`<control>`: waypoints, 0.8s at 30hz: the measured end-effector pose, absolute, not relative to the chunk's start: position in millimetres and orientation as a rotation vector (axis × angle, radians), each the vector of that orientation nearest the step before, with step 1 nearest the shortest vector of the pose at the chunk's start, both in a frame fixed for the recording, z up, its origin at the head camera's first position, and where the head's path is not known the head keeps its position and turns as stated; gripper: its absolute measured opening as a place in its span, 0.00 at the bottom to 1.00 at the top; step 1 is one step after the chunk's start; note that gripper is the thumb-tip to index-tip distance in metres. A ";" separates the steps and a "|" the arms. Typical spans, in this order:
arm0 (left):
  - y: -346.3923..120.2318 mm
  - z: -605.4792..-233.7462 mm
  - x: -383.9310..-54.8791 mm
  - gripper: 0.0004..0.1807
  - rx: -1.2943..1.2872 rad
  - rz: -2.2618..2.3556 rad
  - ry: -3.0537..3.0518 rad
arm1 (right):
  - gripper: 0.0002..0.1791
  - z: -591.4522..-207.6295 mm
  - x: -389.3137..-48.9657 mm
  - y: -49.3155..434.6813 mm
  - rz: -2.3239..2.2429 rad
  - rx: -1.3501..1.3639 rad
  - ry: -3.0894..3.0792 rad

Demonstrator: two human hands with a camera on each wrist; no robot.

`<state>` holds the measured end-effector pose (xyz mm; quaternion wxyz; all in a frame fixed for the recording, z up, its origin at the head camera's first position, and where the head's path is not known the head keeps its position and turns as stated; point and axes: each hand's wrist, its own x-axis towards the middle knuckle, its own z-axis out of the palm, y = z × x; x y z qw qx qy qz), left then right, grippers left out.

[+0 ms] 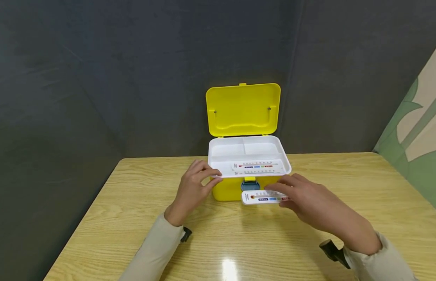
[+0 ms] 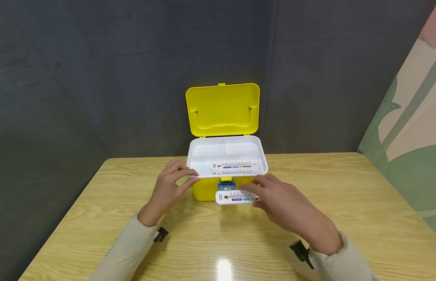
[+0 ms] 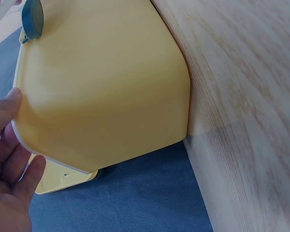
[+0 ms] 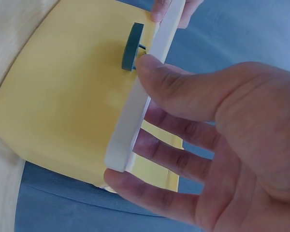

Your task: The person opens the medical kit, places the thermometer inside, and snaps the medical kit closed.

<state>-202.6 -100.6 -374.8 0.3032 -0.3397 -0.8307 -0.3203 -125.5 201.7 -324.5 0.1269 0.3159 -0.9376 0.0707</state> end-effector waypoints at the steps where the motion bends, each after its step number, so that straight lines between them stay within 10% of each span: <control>1: -100.8 -375.1 -202.7 0.04 -0.902 -0.849 -2.203 | 0.29 -323.7 -125.5 201.7 0.208 0.917 -2.728; 24: -99.3 -375.0 -201.2 0.04 -0.894 -0.859 -2.197 | 0.26 -286.6 -142.1 195.6 0.257 0.907 -2.650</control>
